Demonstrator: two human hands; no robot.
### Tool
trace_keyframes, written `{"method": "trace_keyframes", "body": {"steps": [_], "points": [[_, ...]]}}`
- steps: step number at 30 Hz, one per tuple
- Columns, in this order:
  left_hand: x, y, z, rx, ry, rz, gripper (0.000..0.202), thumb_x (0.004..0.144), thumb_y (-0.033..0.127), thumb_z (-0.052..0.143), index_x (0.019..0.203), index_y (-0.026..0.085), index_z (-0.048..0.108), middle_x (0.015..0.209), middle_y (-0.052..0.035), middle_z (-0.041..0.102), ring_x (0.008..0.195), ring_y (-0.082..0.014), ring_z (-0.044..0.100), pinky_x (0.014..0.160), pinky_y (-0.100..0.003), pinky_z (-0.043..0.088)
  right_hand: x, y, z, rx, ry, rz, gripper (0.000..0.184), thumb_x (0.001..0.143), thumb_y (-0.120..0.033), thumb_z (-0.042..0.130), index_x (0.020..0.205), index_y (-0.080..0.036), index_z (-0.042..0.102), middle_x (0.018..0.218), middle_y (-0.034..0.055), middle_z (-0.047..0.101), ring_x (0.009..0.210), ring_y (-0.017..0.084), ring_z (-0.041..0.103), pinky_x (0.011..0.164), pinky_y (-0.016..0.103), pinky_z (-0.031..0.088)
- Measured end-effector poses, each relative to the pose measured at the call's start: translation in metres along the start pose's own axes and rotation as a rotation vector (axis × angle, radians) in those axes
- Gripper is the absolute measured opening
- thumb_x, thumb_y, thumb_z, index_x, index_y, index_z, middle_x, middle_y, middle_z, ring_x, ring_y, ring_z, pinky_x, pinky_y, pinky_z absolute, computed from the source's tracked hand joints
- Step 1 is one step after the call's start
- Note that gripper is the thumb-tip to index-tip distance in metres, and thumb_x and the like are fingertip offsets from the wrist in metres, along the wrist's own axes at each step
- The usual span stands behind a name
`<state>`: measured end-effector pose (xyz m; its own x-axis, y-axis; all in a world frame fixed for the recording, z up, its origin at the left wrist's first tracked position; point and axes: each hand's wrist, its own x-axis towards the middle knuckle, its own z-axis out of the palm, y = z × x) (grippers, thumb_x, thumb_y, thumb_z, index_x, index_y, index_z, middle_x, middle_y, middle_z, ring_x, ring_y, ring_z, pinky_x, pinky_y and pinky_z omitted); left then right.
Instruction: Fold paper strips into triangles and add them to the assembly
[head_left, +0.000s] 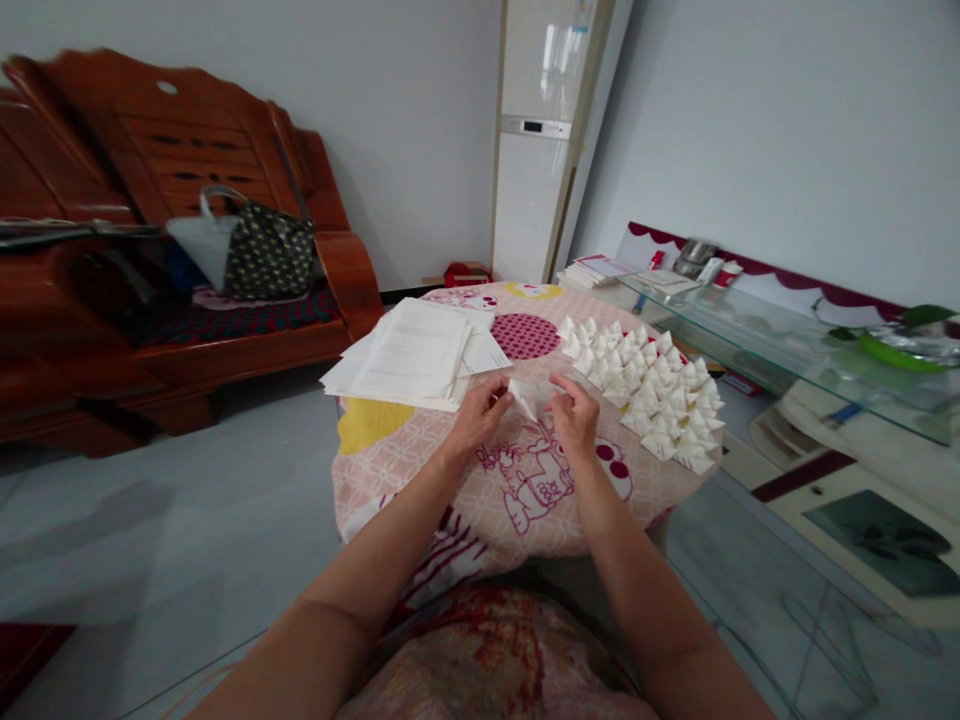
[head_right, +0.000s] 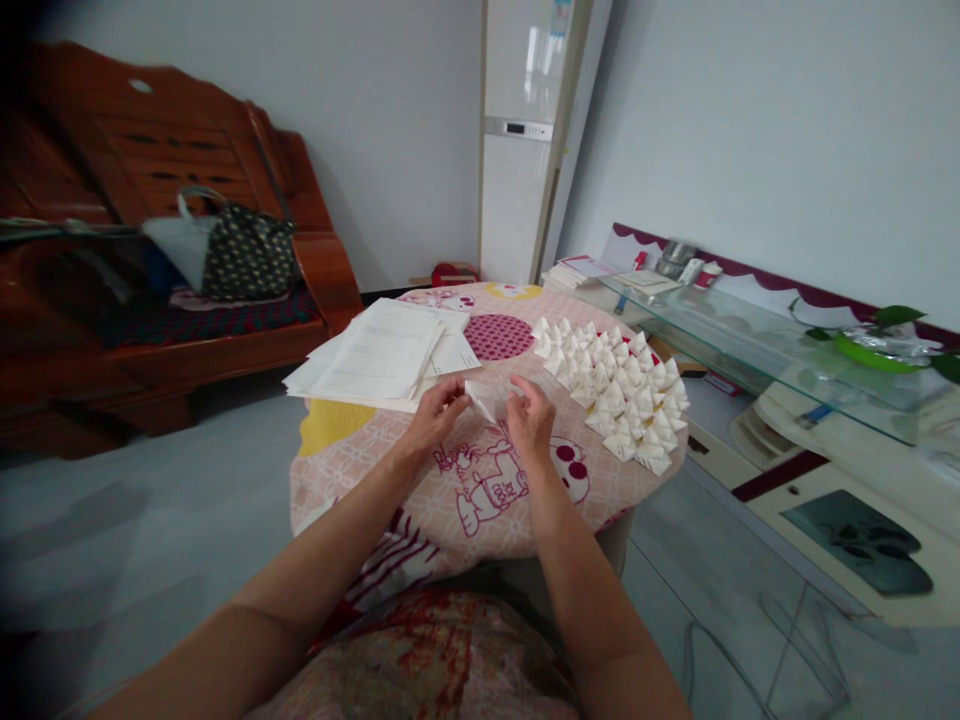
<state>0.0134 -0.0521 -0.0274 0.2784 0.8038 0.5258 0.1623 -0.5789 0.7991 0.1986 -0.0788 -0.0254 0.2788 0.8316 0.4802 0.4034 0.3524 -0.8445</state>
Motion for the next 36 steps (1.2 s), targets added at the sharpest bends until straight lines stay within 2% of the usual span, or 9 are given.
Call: {"method": "trace_keyframes", "body": {"steps": [3, 6, 12, 19, 26, 32, 36], "points": [[-0.001, 0.005, -0.002, 0.052, -0.097, 0.01, 0.021, 0.091, 0.032, 0.05, 0.088, 0.016, 0.063, 0.078, -0.0009, 0.062, 0.072, -0.0153, 0.054, 0.069, -0.028, 0.041, -0.002, -0.003, 0.002, 0.089, -0.144, 0.008, 0.045, 0.085, -0.038, 0.055, 0.119, -0.014, 0.073, 0.076, 0.0075, 0.075, 0.061, 0.021, 0.064, 0.062, 0.034, 0.053], [-0.002, 0.008, -0.001, 0.072, -0.151, 0.005, 0.019, 0.089, 0.027, 0.049, 0.091, 0.016, 0.065, 0.079, -0.0004, 0.064, 0.071, -0.0146, 0.054, 0.07, -0.027, 0.042, -0.004, -0.003, 0.005, 0.161, -0.243, 0.047, 0.04, 0.081, -0.035, 0.058, 0.113, -0.017, 0.076, 0.078, 0.0056, 0.075, 0.058, 0.018, 0.062, 0.056, 0.03, 0.05], [-0.001, 0.008, -0.001, 0.089, -0.121, -0.035, 0.019, 0.086, 0.027, 0.05, 0.09, 0.016, 0.065, 0.076, 0.0001, 0.062, 0.069, -0.014, 0.053, 0.065, -0.027, 0.04, -0.005, -0.004, 0.006, 0.301, -0.309, 0.184, 0.022, 0.073, -0.036, 0.069, 0.084, -0.017, 0.075, 0.06, 0.0009, 0.066, 0.048, 0.014, 0.055, 0.047, 0.026, 0.041], [-0.002, 0.007, -0.002, 0.06, -0.101, -0.036, 0.02, 0.087, 0.033, 0.054, 0.094, 0.017, 0.065, 0.078, -0.0003, 0.065, 0.07, -0.014, 0.054, 0.067, -0.027, 0.041, -0.004, -0.006, 0.005, 0.364, -0.39, 0.261, 0.02, 0.072, -0.037, 0.068, 0.076, -0.018, 0.069, 0.051, -0.0017, 0.061, 0.041, 0.011, 0.05, 0.042, 0.022, 0.034], [-0.003, 0.008, 0.0, 0.042, -0.06, 0.002, 0.025, 0.077, 0.035, 0.073, 0.094, 0.019, 0.065, 0.089, -0.0017, 0.069, 0.084, -0.0185, 0.06, 0.078, -0.031, 0.045, -0.005, -0.02, 0.004, 0.407, -0.383, 0.353, 0.024, 0.069, -0.042, 0.068, 0.075, -0.019, 0.063, 0.05, -0.0015, 0.059, 0.036, 0.011, 0.049, 0.037, 0.022, 0.028], [-0.004, 0.011, 0.001, 0.004, -0.051, -0.001, 0.025, 0.079, 0.036, 0.074, 0.095, 0.018, 0.064, 0.09, -0.0022, 0.067, 0.086, -0.0183, 0.061, 0.082, -0.032, 0.049, -0.005, -0.019, 0.005, 0.408, -0.377, 0.371, 0.023, 0.069, -0.041, 0.068, 0.075, -0.019, 0.064, 0.045, 0.0003, 0.061, 0.034, 0.012, 0.047, 0.034, 0.022, 0.023], [-0.005, 0.009, 0.001, -0.007, -0.042, 0.016, 0.024, 0.08, 0.034, 0.073, 0.095, 0.018, 0.064, 0.09, -0.0025, 0.067, 0.087, -0.018, 0.061, 0.084, -0.031, 0.049, -0.005, -0.016, 0.004, 0.423, -0.364, 0.346, 0.024, 0.07, -0.042, 0.068, 0.075, -0.018, 0.065, 0.045, 0.0002, 0.062, 0.034, 0.012, 0.048, 0.035, 0.022, 0.026]]}}
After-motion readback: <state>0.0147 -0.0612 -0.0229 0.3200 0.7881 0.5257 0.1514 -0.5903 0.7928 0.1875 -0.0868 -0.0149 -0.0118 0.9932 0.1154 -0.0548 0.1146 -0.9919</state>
